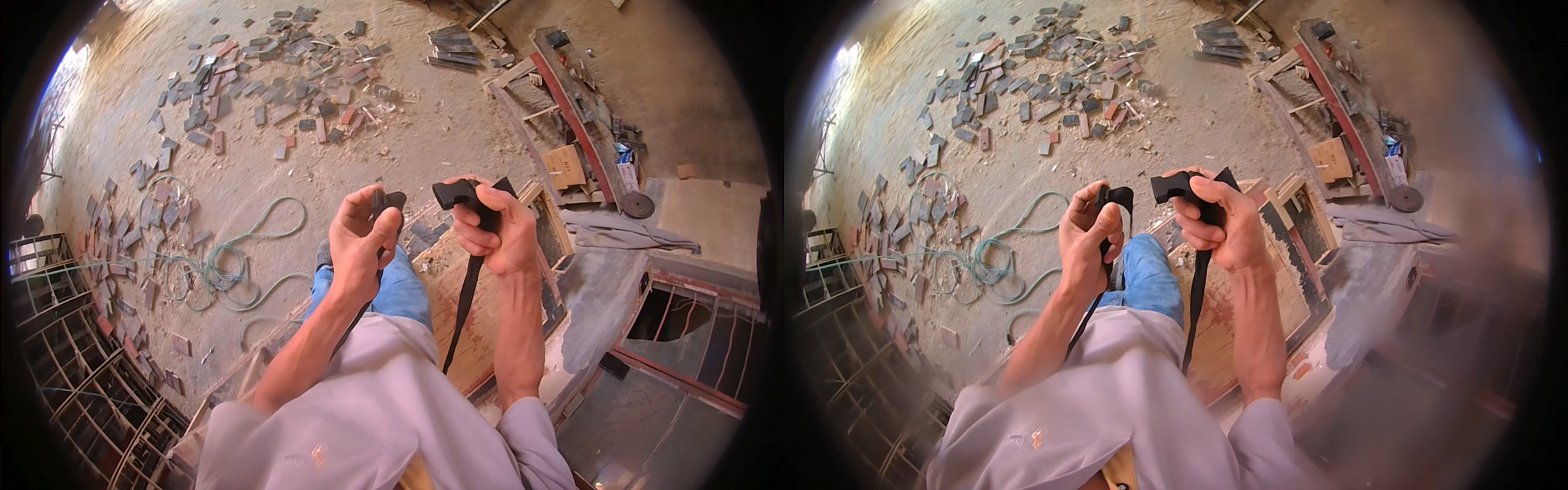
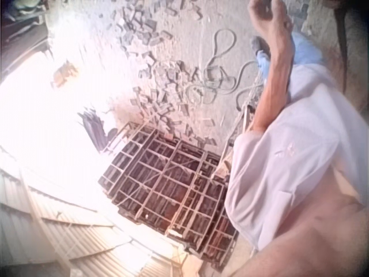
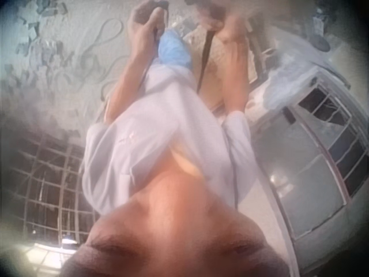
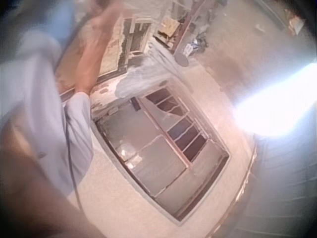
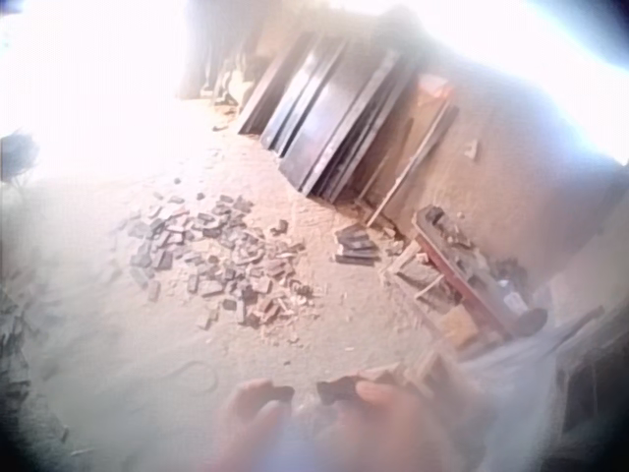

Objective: The person adjusts a black belt around their waist, threading the strap through the buckle and tightening it while sitting on a wooden plank in a construction area.

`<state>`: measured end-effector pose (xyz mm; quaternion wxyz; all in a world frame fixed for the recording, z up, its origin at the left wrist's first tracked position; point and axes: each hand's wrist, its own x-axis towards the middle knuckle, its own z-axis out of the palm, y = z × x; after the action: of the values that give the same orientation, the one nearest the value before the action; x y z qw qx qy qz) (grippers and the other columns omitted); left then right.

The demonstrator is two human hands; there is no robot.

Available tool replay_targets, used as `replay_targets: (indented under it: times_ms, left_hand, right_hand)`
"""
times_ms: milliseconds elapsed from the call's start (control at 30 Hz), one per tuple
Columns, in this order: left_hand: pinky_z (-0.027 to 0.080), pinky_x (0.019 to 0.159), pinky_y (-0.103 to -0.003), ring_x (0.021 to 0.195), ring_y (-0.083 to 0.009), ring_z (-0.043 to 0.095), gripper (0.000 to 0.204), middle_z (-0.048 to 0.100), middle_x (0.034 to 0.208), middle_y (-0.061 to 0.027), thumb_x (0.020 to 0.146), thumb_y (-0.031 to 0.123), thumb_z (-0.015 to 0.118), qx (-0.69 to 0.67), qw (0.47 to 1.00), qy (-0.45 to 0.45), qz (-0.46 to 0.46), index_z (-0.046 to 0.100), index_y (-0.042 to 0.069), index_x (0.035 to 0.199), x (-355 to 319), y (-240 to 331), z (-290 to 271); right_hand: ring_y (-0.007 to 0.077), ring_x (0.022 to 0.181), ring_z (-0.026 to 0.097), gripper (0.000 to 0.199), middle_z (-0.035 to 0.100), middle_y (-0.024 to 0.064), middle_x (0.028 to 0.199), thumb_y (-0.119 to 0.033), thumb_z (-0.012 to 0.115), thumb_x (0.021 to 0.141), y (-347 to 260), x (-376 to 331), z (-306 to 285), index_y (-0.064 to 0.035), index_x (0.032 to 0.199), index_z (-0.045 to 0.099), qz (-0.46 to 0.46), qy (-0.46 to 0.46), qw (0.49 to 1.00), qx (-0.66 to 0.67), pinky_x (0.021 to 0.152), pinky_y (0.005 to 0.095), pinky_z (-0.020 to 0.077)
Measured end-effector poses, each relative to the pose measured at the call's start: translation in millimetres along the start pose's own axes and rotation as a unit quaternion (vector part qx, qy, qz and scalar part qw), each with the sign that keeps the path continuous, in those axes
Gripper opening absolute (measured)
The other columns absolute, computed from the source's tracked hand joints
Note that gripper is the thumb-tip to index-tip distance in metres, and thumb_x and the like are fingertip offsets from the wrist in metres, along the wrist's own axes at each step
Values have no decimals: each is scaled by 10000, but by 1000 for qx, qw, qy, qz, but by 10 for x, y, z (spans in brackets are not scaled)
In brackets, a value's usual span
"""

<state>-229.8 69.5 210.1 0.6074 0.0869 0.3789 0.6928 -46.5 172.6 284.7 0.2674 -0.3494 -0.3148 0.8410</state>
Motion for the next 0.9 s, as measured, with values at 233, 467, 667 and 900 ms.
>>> replay_targets:
  times_ms: [233,467,667,900]
  left_hand:
    - [558,675,-242,819,-102,670,609,693,1053,-82,796,-92,834,150,984,40,83,533,-41,1323,61,-97,43]
    - [603,881,-298,1033,-147,689,590,681,1158,-124,786,-50,873,200,976,26,82,536,-41,1270,-3,-158,44]
    - [606,889,-317,1027,-179,696,778,670,1163,-138,767,-4,904,249,962,8,111,448,-26,1397,21,-160,90]
    - [585,780,-275,932,-171,703,728,688,1139,-133,873,-18,791,42,995,-78,-49,437,-48,1508,7,177,-80]
  right_hand:
    - [-4,416,293,405,667,64,845,-138,656,986,10,77,139,-24,1370,595,-15,74,994,-75,374,194,218]
    - [18,685,542,526,726,67,1057,-57,850,849,137,178,167,-48,1329,634,-112,66,934,-334,589,197,448]
    - [176,1115,651,590,720,80,1162,-106,897,807,65,200,362,-69,1348,666,-131,-24,861,-490,1014,328,512]
    - [77,770,631,570,734,77,1090,-215,881,875,209,207,147,-21,1354,642,-105,40,941,-320,652,219,506]
